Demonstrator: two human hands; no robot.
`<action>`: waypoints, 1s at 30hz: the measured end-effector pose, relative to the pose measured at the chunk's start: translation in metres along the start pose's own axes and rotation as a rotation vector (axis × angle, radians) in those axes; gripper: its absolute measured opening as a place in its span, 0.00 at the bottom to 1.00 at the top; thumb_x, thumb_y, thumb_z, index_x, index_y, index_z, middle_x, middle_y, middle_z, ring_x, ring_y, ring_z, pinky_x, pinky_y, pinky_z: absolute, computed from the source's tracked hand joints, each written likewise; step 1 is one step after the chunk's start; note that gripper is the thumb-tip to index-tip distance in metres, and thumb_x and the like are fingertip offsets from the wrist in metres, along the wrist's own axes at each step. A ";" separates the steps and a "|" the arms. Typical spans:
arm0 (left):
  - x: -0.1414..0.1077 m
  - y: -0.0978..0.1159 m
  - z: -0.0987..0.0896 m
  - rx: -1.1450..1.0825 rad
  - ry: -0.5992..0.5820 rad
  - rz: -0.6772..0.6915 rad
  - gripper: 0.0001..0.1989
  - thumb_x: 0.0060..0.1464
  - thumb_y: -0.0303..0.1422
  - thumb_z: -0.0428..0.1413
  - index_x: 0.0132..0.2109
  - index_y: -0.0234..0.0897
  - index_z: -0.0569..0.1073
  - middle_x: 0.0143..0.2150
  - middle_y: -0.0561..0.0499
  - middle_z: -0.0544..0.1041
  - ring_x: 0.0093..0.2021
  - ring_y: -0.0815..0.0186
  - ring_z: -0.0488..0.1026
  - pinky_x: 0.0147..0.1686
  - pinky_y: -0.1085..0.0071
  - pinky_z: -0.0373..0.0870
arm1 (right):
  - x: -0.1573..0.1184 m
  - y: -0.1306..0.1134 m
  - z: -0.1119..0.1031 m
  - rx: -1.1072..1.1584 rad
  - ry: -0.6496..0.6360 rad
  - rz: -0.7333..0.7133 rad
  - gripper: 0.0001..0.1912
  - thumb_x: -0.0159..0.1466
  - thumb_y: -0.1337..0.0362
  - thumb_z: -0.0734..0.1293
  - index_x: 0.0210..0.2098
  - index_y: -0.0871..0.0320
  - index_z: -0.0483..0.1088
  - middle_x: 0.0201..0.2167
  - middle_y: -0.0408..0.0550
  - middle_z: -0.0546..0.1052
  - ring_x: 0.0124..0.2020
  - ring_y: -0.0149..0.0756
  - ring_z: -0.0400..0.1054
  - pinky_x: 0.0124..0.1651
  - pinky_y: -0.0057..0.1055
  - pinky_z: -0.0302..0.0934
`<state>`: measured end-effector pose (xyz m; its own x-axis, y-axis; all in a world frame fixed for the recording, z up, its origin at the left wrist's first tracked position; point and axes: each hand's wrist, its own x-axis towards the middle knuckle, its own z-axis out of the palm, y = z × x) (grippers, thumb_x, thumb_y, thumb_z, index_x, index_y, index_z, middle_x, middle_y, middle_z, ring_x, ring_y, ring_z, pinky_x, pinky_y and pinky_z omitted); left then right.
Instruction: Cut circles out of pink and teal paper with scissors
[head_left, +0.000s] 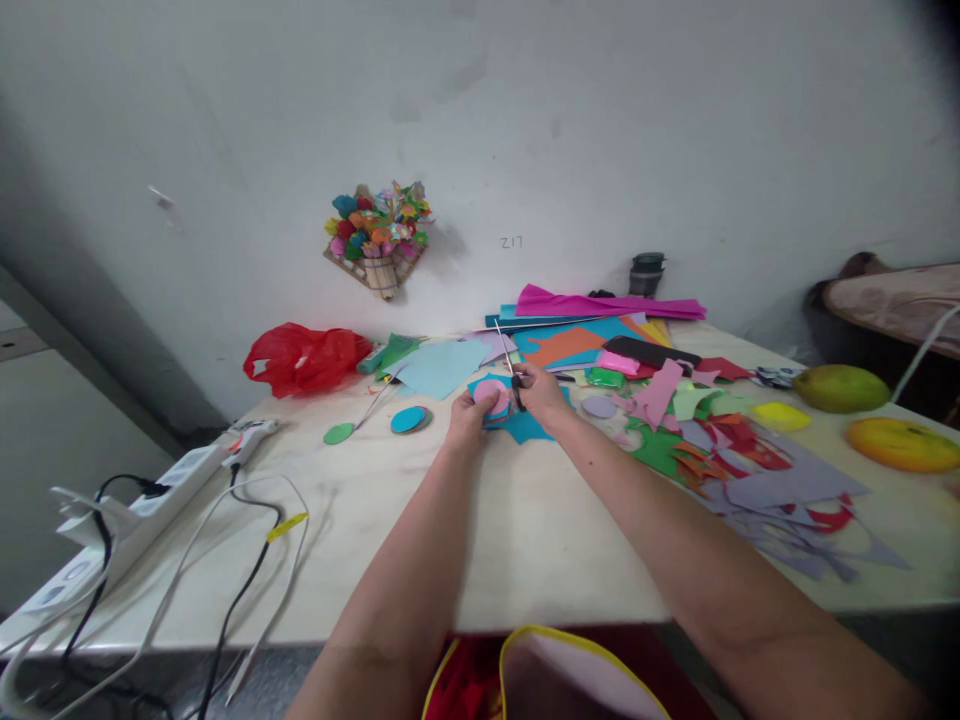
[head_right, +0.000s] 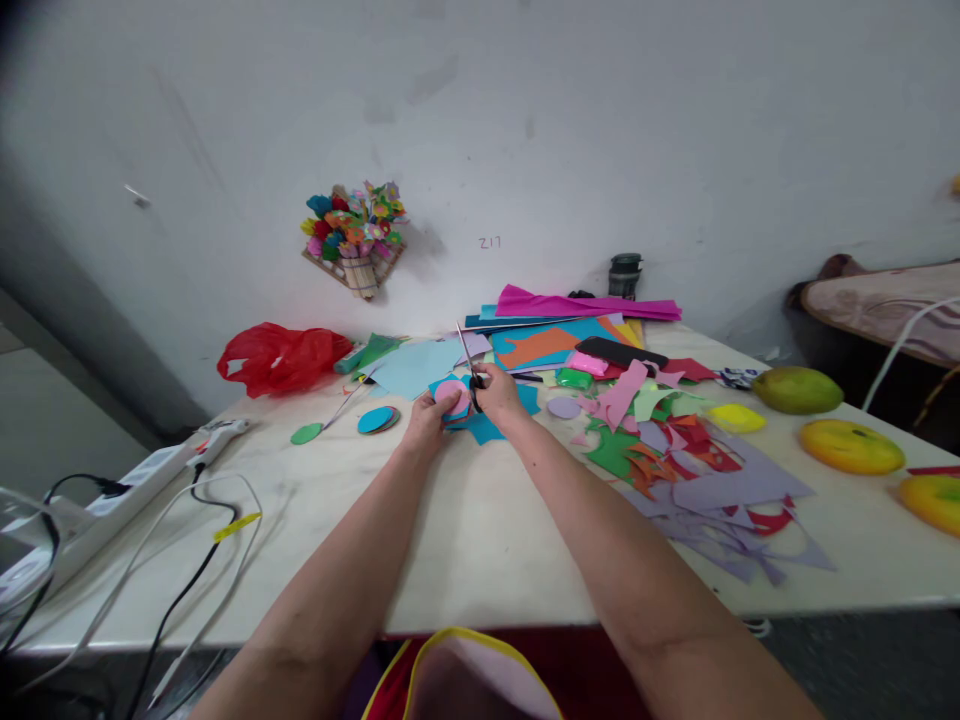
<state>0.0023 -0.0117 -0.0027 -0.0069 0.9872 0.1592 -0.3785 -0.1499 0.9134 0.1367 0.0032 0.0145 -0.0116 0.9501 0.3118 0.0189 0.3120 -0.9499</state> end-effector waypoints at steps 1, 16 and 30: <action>0.000 0.000 0.001 0.000 0.012 -0.004 0.24 0.28 0.41 0.72 0.33 0.32 0.75 0.26 0.49 0.77 0.24 0.64 0.74 0.29 0.66 0.72 | 0.000 0.000 0.001 0.005 0.015 0.018 0.23 0.46 0.67 0.66 0.43 0.59 0.69 0.20 0.36 0.71 0.21 0.32 0.66 0.25 0.28 0.61; 0.002 -0.001 -0.005 -0.016 0.079 0.008 0.23 0.29 0.41 0.71 0.31 0.30 0.75 0.26 0.47 0.77 0.27 0.63 0.74 0.31 0.66 0.72 | -0.009 -0.015 0.007 0.057 0.039 0.169 0.13 0.48 0.71 0.69 0.34 0.58 0.68 0.16 0.35 0.71 0.17 0.28 0.63 0.22 0.25 0.60; 0.015 -0.005 -0.019 -0.155 0.275 0.039 0.13 0.39 0.34 0.66 0.33 0.33 0.74 0.30 0.46 0.78 0.33 0.61 0.77 0.36 0.64 0.75 | -0.021 -0.011 0.005 -0.137 -0.288 0.234 0.16 0.55 0.53 0.72 0.26 0.58 0.67 0.18 0.42 0.72 0.15 0.27 0.64 0.12 0.21 0.46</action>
<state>-0.0135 0.0051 -0.0120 -0.2660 0.9617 0.0666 -0.5091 -0.1988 0.8374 0.1316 -0.0196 0.0181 -0.2709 0.9613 0.0503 0.1875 0.1039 -0.9768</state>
